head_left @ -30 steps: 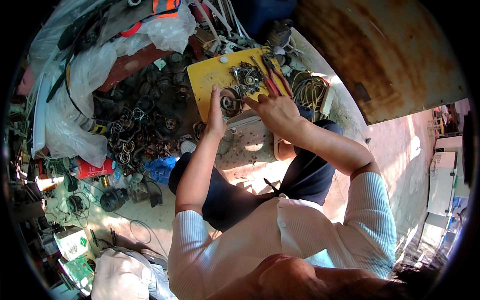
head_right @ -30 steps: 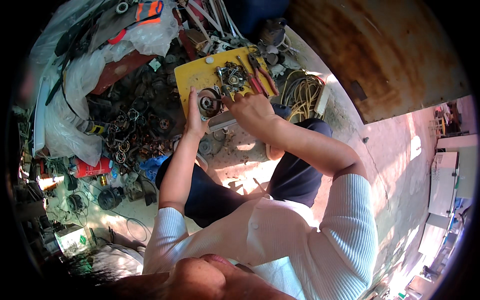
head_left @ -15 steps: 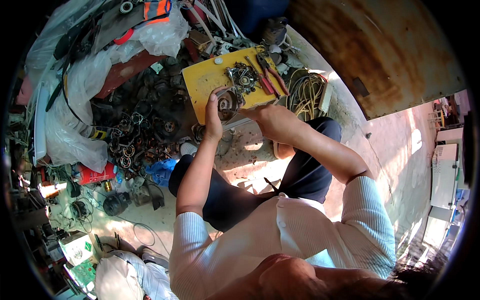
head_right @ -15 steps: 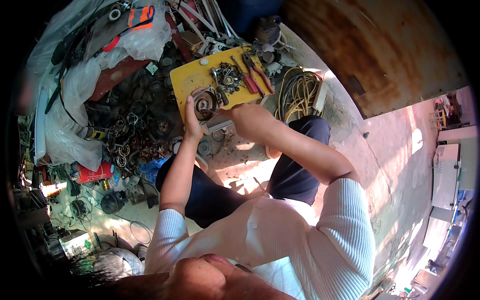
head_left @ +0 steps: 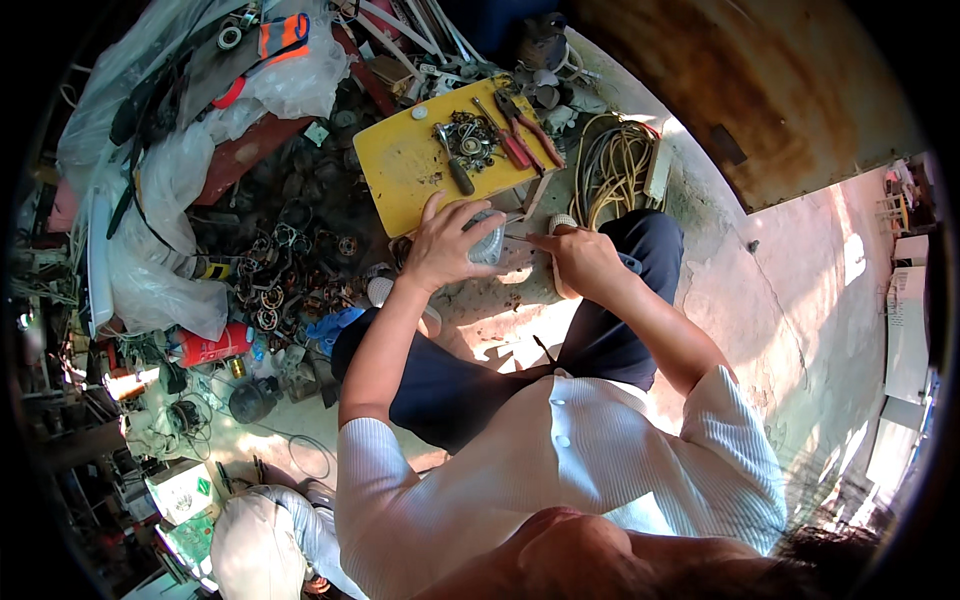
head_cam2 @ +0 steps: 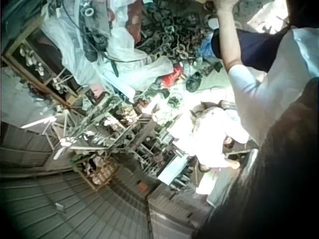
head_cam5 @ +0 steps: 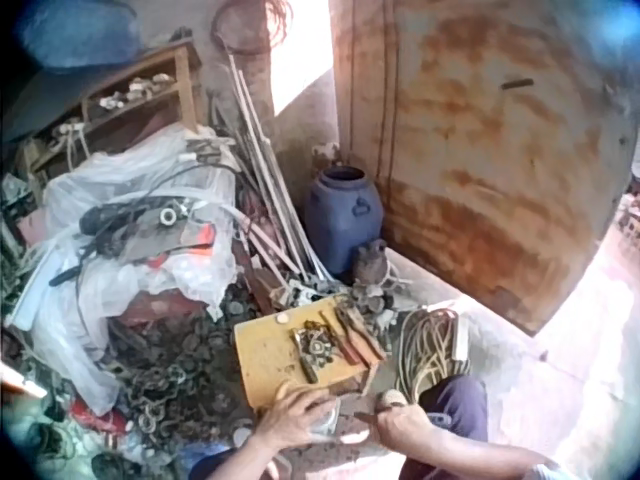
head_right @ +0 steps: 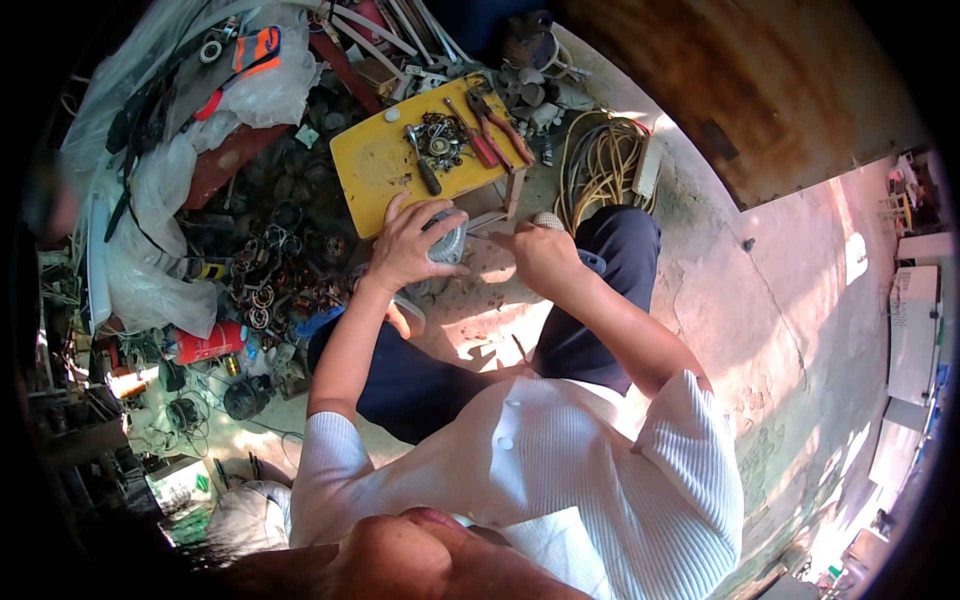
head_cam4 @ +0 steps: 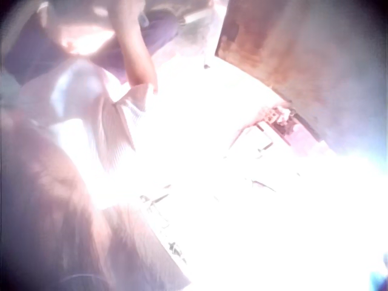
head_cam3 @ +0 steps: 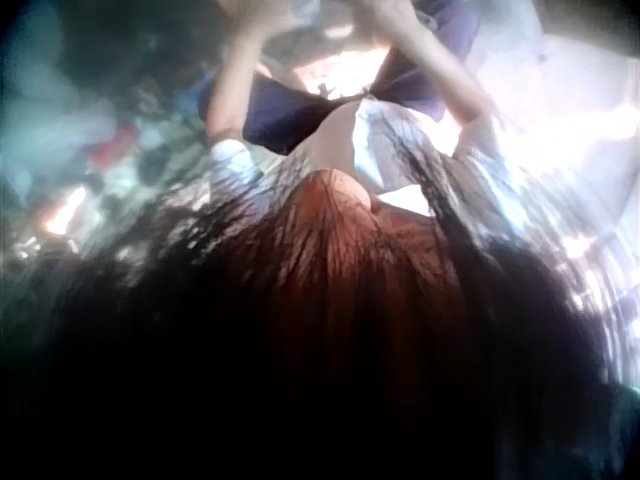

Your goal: The person disassembles a motor assembly using a screwdriver to remove multiple screws from the metal housing. They then separate the two halves of the casing and use pliers to manipulate internal components.

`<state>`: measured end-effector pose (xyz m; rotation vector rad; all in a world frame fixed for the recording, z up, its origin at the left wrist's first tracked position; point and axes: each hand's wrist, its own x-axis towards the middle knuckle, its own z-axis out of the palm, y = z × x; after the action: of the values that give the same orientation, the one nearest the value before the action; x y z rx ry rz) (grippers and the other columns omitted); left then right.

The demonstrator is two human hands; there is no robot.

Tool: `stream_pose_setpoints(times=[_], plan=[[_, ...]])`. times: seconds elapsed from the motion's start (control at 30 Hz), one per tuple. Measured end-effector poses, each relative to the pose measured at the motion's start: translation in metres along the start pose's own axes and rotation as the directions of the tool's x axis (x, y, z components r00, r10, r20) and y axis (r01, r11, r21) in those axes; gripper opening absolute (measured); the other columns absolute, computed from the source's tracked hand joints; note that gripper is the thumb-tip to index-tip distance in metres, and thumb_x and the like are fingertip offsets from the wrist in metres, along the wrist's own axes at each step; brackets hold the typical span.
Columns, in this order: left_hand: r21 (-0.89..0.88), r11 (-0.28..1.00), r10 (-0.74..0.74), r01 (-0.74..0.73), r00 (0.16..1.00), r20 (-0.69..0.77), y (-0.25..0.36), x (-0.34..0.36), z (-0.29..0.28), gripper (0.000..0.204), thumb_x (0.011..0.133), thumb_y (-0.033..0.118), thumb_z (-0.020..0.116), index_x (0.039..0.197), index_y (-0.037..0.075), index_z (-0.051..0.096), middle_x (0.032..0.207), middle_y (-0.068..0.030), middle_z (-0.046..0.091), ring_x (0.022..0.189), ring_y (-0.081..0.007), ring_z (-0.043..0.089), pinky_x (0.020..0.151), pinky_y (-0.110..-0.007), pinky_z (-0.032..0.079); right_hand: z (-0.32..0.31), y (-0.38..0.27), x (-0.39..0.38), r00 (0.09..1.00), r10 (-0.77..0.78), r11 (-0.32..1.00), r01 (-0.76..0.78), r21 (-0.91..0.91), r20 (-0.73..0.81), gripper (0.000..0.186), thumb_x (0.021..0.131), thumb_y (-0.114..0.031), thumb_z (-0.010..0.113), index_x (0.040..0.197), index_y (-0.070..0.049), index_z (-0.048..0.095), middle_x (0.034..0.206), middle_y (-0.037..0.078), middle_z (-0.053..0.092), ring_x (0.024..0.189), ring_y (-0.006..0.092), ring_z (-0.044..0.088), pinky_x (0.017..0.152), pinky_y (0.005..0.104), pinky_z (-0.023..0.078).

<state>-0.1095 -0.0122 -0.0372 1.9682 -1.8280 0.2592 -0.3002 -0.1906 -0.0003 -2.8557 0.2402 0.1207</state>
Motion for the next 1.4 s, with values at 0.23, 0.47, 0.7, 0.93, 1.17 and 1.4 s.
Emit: stream_pose_setpoints(times=[0.23, 0.47, 0.7, 0.93, 1.17, 1.4], plan=[[-0.987, -0.125, -0.756, 0.1, 0.635, 0.16, -0.006, -0.019, 0.003, 0.076, 0.099, 0.066, 0.035, 0.136, 0.002, 0.05, 0.125, -0.0111, 0.062, 0.112, -0.0228, 0.062, 0.099, -0.038, 0.05, -0.008, -0.014, -0.005, 0.972, -0.02, 0.969, 0.077, 0.235, -0.235, 0.051, 0.079, -0.003, 0.057, 0.125, -0.022, 0.067, 0.091, 0.011, 0.065, 0.081, 0.0286, 0.068, 0.072, 0.0387, 0.056], [-0.919, -0.393, -0.704, -0.018, 0.65, 0.288, 0.009, -0.026, -0.006, 0.083, 0.095, 0.072, 0.034, 0.133, 0.0, 0.051, 0.125, -0.0148, 0.061, 0.113, -0.0325, 0.061, 0.101, -0.057, 0.046, -0.013, -0.035, 0.008, 0.923, -0.126, 0.949, 0.219, 0.227, -0.364, 0.044, 0.079, -0.002, 0.063, 0.118, -0.02, 0.072, 0.093, 0.007, 0.066, 0.086, 0.0273, 0.067, 0.071, 0.0382, 0.055], [-0.977, -0.17, -0.731, 0.126, 0.649, 0.211, 0.023, -0.032, -0.002, 0.082, 0.098, 0.069, 0.03, 0.136, -0.001, 0.05, 0.126, -0.0136, 0.062, 0.118, -0.0253, 0.059, 0.103, -0.042, 0.045, -0.022, -0.04, 0.009, 0.948, -0.204, 0.961, 0.242, 0.136, -0.243, 0.048, 0.077, -0.001, 0.063, 0.121, -0.02, 0.071, 0.094, 0.006, 0.066, 0.086, 0.0271, 0.067, 0.073, 0.0387, 0.055], [-0.977, -0.187, -0.753, 0.101, 0.625, 0.209, 0.029, -0.031, 0.009, 0.078, 0.097, 0.068, 0.033, 0.13, 0.001, 0.053, 0.119, -0.0147, 0.064, 0.107, -0.0273, 0.064, 0.096, -0.045, 0.051, -0.02, -0.038, 0.011, 0.974, -0.219, 0.88, 0.221, 0.421, -0.052, 0.042, 0.082, -0.001, 0.06, 0.121, -0.014, 0.069, 0.087, 0.017, 0.068, 0.083, 0.0347, 0.067, 0.077, 0.0436, 0.053], [-0.917, -0.398, -0.776, -0.037, 0.547, 0.314, 0.052, -0.024, 0.01, 0.075, 0.096, 0.068, 0.032, 0.128, 0.004, 0.054, 0.112, -0.0139, 0.066, 0.101, -0.0319, 0.065, 0.087, -0.052, 0.055, 0.013, -0.032, 0.01, 0.976, -0.218, 0.744, 0.175, 0.645, -0.013, 0.046, 0.083, 0.004, 0.057, 0.126, -0.009, 0.066, 0.081, 0.017, 0.068, 0.075, 0.0248, 0.069, 0.071, 0.0359, 0.053], [-0.917, -0.39, -0.787, -0.082, 0.546, 0.286, 0.052, -0.024, 0.011, 0.078, 0.094, 0.071, 0.032, 0.127, 0.005, 0.055, 0.111, -0.0131, 0.067, 0.098, -0.0321, 0.066, 0.09, -0.053, 0.054, 0.051, -0.046, 0.006, 0.97, -0.106, 0.142, -0.205, 0.968, 0.221, 0.039, 0.098, -0.006, 0.054, 0.136, -0.013, 0.06, 0.081, 0.005, 0.068, 0.067, 0.0078, 0.059, 0.062, 0.0268, 0.051]])
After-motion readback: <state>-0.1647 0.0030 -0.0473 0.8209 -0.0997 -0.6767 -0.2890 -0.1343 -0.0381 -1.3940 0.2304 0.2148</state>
